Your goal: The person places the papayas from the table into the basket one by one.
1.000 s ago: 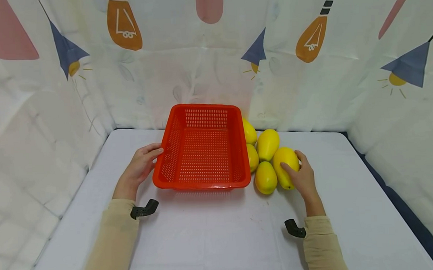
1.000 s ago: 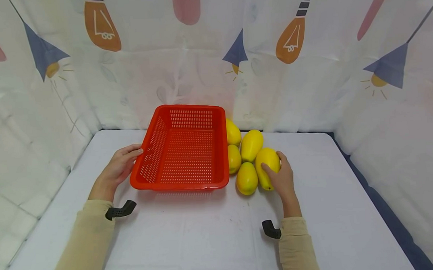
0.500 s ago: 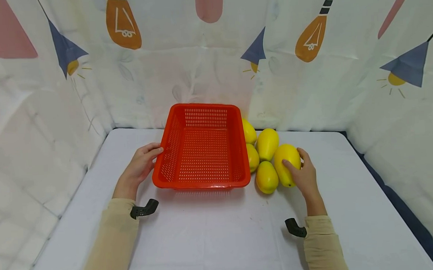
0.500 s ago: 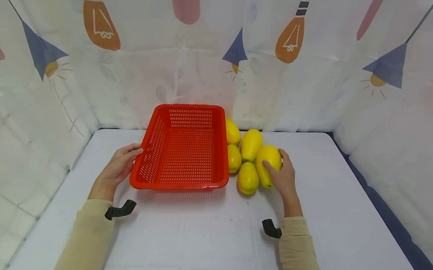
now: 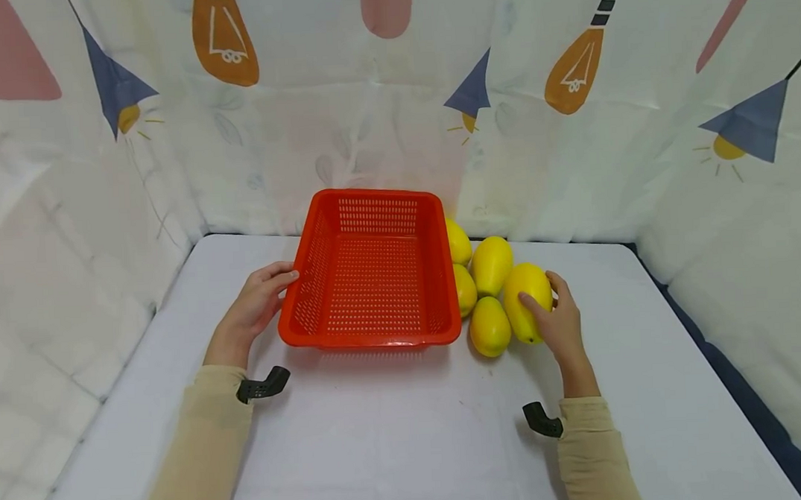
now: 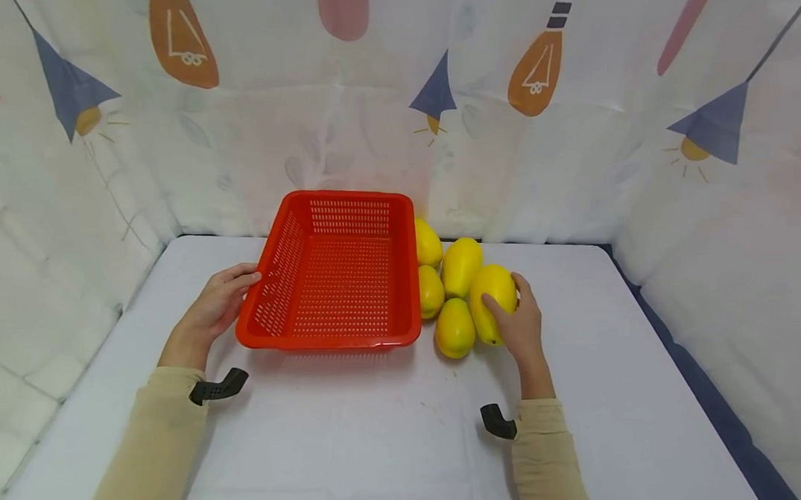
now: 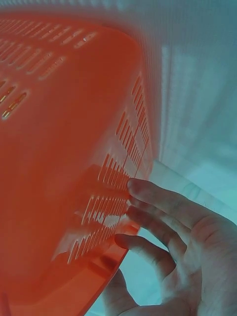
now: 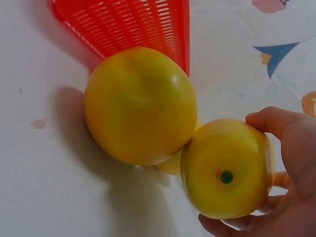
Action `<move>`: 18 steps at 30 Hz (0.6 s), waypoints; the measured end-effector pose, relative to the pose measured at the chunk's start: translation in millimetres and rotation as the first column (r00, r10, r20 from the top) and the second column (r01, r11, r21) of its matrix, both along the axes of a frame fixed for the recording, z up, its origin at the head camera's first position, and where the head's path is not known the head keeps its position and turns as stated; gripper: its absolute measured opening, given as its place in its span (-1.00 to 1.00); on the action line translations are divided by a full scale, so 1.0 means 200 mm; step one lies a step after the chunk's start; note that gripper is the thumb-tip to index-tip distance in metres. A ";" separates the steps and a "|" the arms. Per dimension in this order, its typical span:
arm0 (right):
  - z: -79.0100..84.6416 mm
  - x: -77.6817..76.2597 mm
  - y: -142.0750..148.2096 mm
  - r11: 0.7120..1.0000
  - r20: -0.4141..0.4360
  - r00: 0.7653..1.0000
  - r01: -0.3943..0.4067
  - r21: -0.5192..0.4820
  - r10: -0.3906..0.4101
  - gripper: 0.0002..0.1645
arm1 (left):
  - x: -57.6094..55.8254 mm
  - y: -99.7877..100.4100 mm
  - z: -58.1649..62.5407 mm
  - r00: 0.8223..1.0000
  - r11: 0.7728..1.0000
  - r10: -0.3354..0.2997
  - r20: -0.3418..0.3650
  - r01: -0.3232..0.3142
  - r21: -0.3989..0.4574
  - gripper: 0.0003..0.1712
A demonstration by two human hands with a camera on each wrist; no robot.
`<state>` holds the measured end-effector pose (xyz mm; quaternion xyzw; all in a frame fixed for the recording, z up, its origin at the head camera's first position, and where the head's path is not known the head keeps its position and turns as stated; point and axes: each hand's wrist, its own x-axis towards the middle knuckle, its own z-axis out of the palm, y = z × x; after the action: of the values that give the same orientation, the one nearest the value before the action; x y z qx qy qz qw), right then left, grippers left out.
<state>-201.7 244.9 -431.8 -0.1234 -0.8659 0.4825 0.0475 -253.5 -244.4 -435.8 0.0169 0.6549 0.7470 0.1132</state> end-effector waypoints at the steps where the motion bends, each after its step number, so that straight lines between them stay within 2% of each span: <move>1: 0.00 0.00 0.00 1.000 0.001 1.000 0.001 0.000 -0.001 -0.02 | 0.00 0.00 0.00 1.000 1.000 -0.002 0.002 0.002 0.005 -0.73; 18: 0.02 -0.01 0.01 1.000 -0.031 1.000 -0.003 0.002 0.003 -0.03 | -0.01 0.00 0.00 1.000 1.000 -0.004 -0.003 0.005 0.013 -0.67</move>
<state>-204.1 246.9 -428.0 -0.1144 -0.8656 0.4838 0.0602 -254.9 -244.1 -436.6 0.0201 0.6503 0.7508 0.1139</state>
